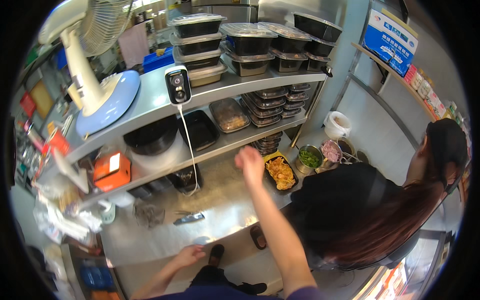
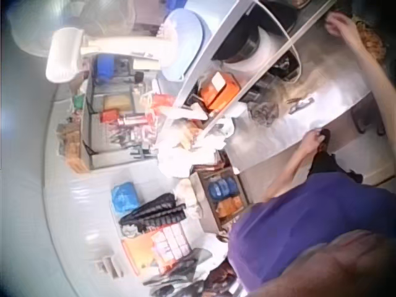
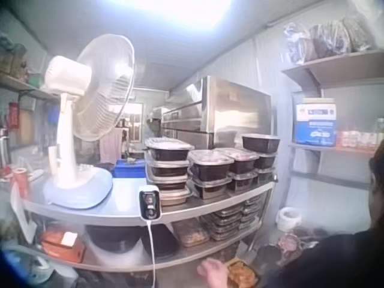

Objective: The person assembles a food order by selecting various ingredients from a refrigerated display case and placing them into a black container. They then seal the container, place it into a plastic bag, and attach a receipt to the bag.

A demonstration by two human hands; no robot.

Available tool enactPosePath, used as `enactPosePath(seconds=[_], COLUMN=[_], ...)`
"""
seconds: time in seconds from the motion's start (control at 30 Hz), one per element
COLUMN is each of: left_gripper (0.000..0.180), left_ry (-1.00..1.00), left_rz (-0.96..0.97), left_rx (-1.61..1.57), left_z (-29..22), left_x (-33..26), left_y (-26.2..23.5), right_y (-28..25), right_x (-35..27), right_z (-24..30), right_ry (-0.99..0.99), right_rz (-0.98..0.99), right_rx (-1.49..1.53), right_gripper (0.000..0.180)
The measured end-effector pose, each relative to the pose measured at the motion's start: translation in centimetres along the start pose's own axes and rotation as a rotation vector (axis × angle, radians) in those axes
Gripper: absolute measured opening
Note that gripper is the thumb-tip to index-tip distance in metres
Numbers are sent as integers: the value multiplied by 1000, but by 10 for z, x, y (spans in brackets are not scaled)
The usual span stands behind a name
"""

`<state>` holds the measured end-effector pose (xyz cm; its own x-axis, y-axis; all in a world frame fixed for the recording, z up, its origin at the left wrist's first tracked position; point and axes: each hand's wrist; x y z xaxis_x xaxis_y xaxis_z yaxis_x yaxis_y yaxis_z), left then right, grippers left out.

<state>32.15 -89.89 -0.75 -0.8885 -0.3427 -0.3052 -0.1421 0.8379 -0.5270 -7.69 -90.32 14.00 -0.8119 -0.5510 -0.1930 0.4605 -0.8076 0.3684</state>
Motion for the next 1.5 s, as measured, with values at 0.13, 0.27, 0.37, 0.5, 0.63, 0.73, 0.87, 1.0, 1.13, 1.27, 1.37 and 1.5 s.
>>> enactPosePath(seconds=[0.13, 0.27, 0.37, 0.5, 0.63, 0.73, 0.87, 1.0, 1.13, 1.27, 1.37, 1.5], left_gripper=[46, 47, 52, 77, 90, 86, 83, 82, 81, 80, 79, 78], left_ry=[243, 296, 224, 216, 294, 476, 428, 216, 57, -32, -69, -101], left_rz=[127, 134, 207, 284, 374, 514, 762, 1018, 1308, 1531, 1660, 1795], left_rx=[-91, -460, -796, -1325, -2026, -2136, -1967, -1695, -1412, -1213, -1116, -1006], left_z=[-41, -62, -78, -116, -171, -192, -215, -236, -266, -302, -328, -353], left_x=[66, 111, 163, 222, 263, 269, 216, 137, 43, -29, -68, -101], left_y=[-28, -43, -49, -75, -75, -44, 26, 96, 192, 271, 315, 358], right_y=[34, 31, 23, 16, -29, -14, -87, -154, -245, -326, -364, -398], right_x=[148, 175, 156, 94, -46, -167, -293, -366, -420, -490, -541, -592], right_z=[19, -20, -13, 4, -3, 13, 15, 82, 128, 139, 136, 142], right_ry=[236, 301, 308, 162, 22, -36, 210, -333, -204, 185, 169, 139], right_rz=[-239, -139, -112, -142, -132, -186, -263, -780, -343, 14, -51, -92], right_rx=[35, 298, 405, 532, 505, 441, 77, -911, -1076, -653, -491, -516], right_gripper=[18, 9, 8, 8, 4, 20, 28, 50, 52, 53, 49, 49])
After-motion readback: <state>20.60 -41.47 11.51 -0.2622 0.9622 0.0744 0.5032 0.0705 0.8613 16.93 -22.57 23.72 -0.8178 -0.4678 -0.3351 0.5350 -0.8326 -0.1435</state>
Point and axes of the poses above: each hand's wrist, its own x-axis towards the middle knuckle, its own y-axis out of the palm, z = x × y, and after that the axes turned 9 degrees about y, right-handed
